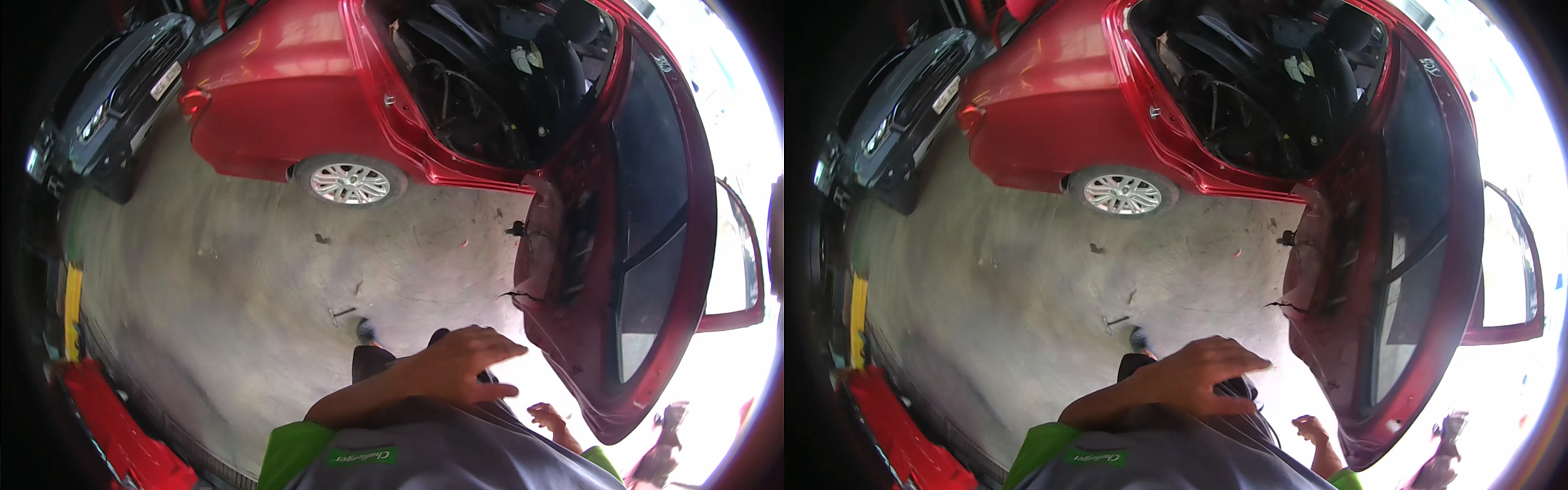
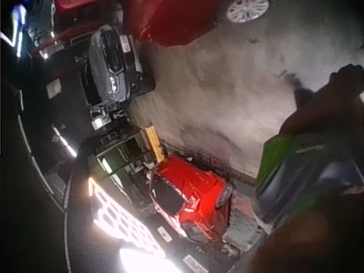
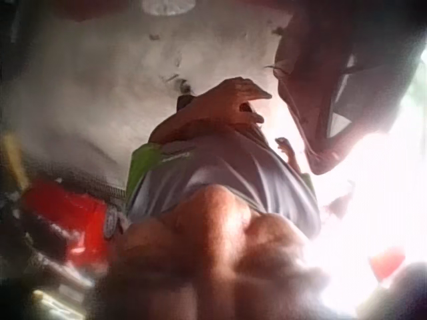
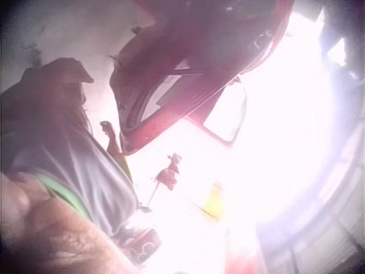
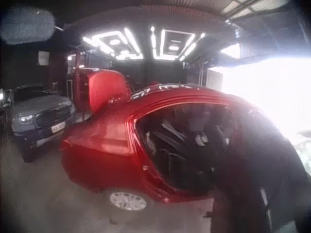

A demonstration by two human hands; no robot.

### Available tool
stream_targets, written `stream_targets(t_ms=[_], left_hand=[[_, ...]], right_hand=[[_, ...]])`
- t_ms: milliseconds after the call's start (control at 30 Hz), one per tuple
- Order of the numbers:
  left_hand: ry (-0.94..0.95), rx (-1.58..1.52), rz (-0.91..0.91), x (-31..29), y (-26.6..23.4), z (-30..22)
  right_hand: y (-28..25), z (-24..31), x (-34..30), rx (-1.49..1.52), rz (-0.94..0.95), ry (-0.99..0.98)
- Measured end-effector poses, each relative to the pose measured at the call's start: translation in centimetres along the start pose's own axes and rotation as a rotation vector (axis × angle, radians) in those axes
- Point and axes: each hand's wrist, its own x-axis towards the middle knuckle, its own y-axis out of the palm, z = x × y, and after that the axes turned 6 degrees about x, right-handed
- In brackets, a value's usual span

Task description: The person retrieves a black rubber weather seal from the trunk of a red car and removes a yellow zip tie. They then fit the seal along the top edge of the car's door frame, pressing it into place to ensure a proper fit.

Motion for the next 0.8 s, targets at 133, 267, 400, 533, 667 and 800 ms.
stream_targets(t_ms=[133, 267, 400, 533, 667, 800], left_hand=[[-0.192, 0.078, 0.077, -1.2, -5.8, 4.2], [-0.295, 0.060, 0.120, -0.4, -10.3, 7.6], [-0.299, 0.039, 0.192, 2.0, -13.0, 12.2], [-0.389, 0.025, 0.187, 5.8, -16.7, 17.6], [-0.537, 0.007, 0.153, 11.5, -20.3, 24.3], [-0.695, 0.092, 0.040, 16.7, -23.7, 30.4]], right_hand=[[8.4, 4.2, 0.7, 0.203, 0.054, -0.079], [11.6, 14.7, 3.8, 0.261, -0.133, -0.360], [11.4, 25.9, 7.8, -0.222, -0.126, -0.524], [8.8, 39.0, 8.8, -0.213, -0.089, -0.550], [4.0, 52.2, 16.2, -0.490, -0.044, -0.668], [-0.5, 72.8, 21.7, -0.507, -0.117, -0.888]])
